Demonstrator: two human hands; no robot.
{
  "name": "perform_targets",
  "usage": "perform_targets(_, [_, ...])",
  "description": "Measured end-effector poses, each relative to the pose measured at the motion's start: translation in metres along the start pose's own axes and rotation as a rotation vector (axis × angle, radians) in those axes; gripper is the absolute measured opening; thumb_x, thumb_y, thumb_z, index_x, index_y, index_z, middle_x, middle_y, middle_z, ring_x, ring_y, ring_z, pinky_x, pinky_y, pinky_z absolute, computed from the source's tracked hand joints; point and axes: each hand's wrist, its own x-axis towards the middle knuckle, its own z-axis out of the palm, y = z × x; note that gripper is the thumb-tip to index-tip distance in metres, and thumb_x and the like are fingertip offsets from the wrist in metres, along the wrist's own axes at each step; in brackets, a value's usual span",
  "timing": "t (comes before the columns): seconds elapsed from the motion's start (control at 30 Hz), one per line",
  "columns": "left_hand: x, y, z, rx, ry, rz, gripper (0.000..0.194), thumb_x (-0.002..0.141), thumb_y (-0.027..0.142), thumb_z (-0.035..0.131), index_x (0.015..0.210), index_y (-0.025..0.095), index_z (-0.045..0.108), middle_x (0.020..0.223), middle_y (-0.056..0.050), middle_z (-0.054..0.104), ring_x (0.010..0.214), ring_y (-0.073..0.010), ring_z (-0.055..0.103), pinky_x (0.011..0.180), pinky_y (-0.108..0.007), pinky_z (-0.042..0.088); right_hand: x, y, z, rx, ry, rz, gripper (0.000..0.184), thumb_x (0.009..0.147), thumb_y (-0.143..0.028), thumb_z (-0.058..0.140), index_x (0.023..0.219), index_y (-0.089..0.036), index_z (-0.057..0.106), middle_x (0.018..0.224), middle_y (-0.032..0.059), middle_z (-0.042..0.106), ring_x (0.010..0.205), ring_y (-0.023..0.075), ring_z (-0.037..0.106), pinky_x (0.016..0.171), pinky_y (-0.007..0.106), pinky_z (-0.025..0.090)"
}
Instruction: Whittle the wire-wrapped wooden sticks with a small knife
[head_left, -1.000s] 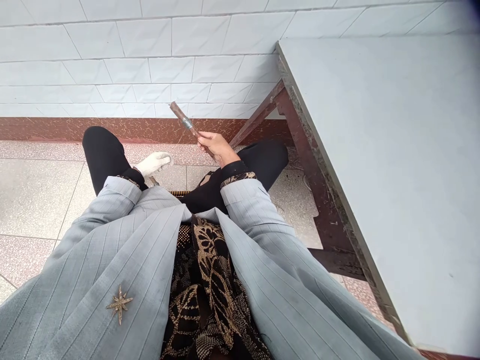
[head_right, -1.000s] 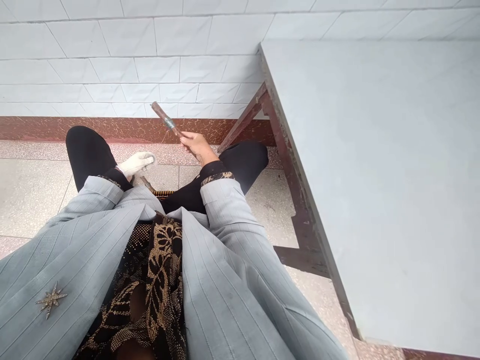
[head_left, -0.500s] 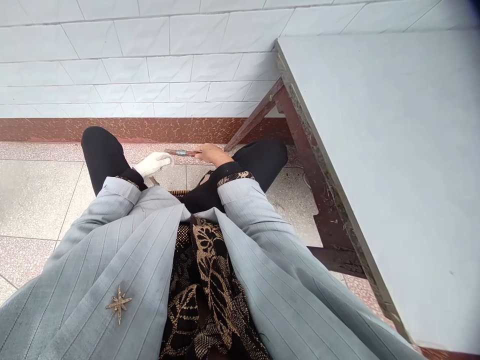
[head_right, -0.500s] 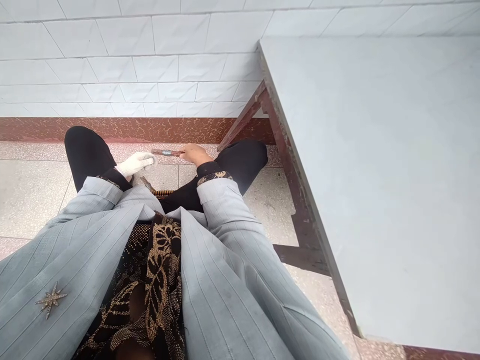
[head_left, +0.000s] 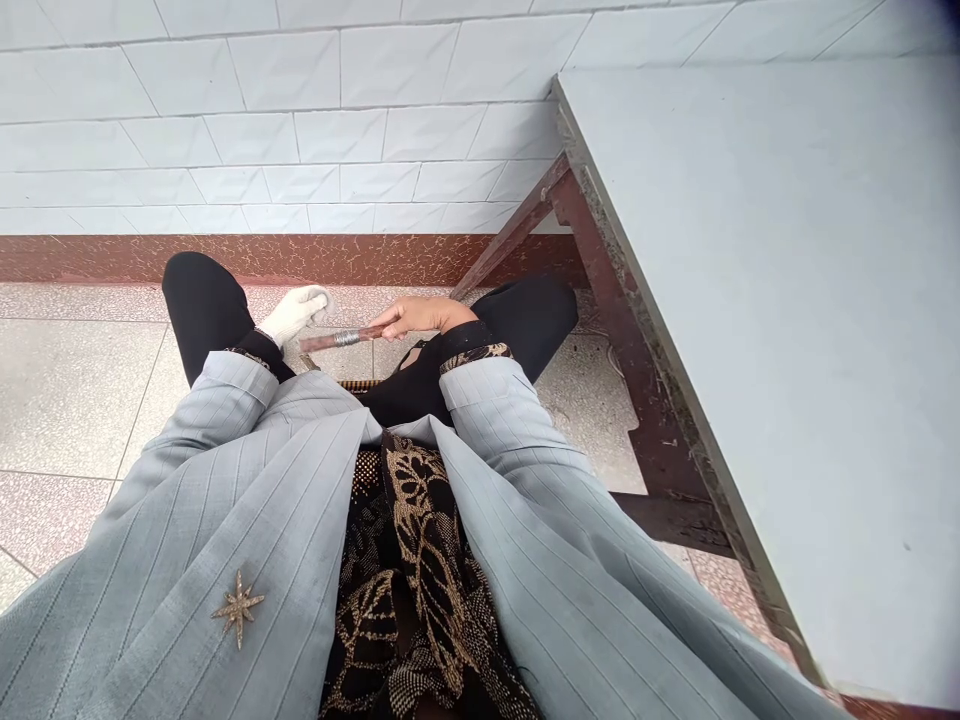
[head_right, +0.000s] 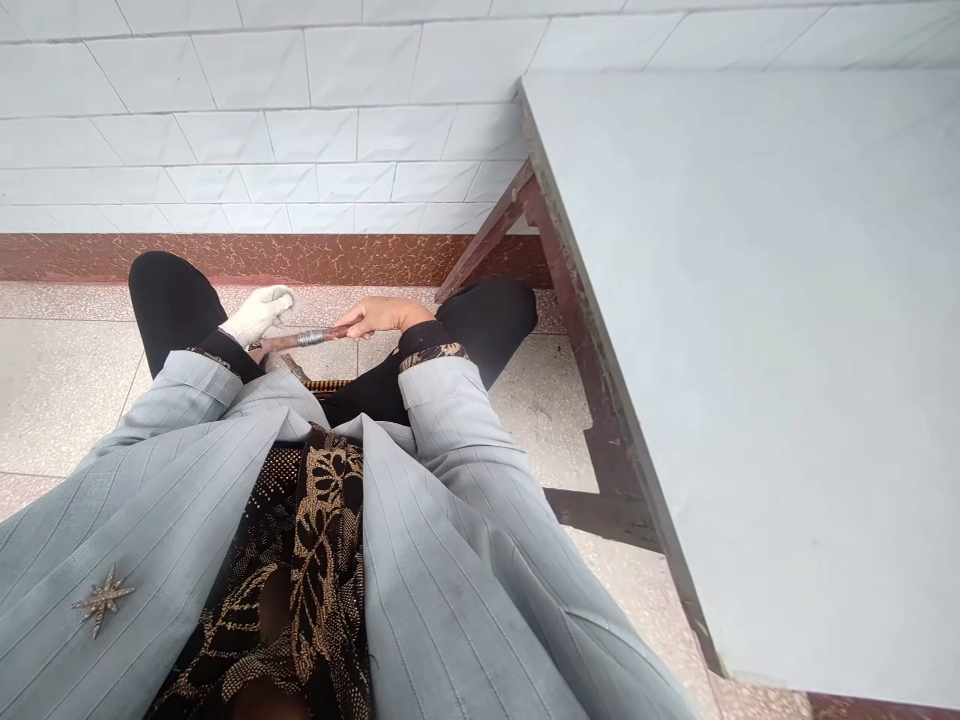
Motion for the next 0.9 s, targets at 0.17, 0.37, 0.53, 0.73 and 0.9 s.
perform_targets(0.17, [-0.002, 0.003, 0.010, 0.027, -0.033, -0.083, 0.020, 0.094, 0.030, 0.061, 0.081, 0.015, 0.062, 0.056, 0.003, 0.048, 0.049, -0.0073, 0.040, 0.048, -0.020, 0.030, -0.006, -0.010, 0.002, 0.150, 0.277, -0.210, 0.050, 0.076, -0.037, 0.080, 0.123, -0.021, 0.078, 0.077, -0.0029, 0.070, 0.064, 0.0092, 0.053, 0.069, 0.025, 0.044])
perform_targets(0.37, [-0.004, -0.002, 0.013, 0.041, -0.121, -0.099, 0.021, 0.096, 0.033, 0.058, 0.089, 0.014, 0.065, 0.061, 0.002, 0.050, 0.053, -0.0078, 0.045, 0.049, -0.017, 0.035, 0.008, 0.000, 0.004, 0.359, 0.564, -0.190, 0.042, 0.078, -0.024, 0.078, 0.120, -0.016, 0.076, 0.066, -0.0035, 0.064, 0.062, 0.0098, 0.053, 0.061, 0.022, 0.043])
perform_targets(0.53, [-0.002, -0.011, 0.012, 0.105, -0.174, -0.082, 0.021, 0.094, 0.033, 0.058, 0.089, 0.015, 0.068, 0.064, 0.001, 0.052, 0.055, -0.0084, 0.047, 0.050, -0.017, 0.038, 0.011, 0.000, 0.002, 0.480, 0.745, -0.153, 0.038, 0.086, -0.018, 0.071, 0.124, -0.013, 0.070, 0.068, -0.0035, 0.060, 0.059, 0.0082, 0.049, 0.057, 0.020, 0.042])
perform_targets(0.73, [-0.007, -0.005, 0.017, 0.213, -0.216, 0.017, 0.021, 0.090, 0.034, 0.061, 0.086, 0.015, 0.071, 0.067, -0.001, 0.058, 0.055, -0.0098, 0.047, 0.051, -0.021, 0.037, 0.013, 0.007, -0.004, 0.211, 0.934, 0.200, 0.035, 0.093, -0.015, 0.059, 0.125, -0.014, 0.072, 0.069, -0.0002, 0.059, 0.057, 0.0101, 0.047, 0.057, 0.023, 0.041])
perform_targets(0.9, [-0.008, 0.000, 0.017, 0.313, -0.257, 0.086, 0.026, 0.090, 0.037, 0.059, 0.089, 0.014, 0.072, 0.070, 0.000, 0.060, 0.057, -0.0093, 0.046, 0.055, -0.022, 0.037, 0.012, 0.006, 0.000, -0.368, 0.774, 0.445, 0.032, 0.093, -0.026, 0.062, 0.119, -0.023, 0.079, 0.094, 0.0056, 0.073, 0.081, 0.0182, 0.062, 0.071, 0.029, 0.044])
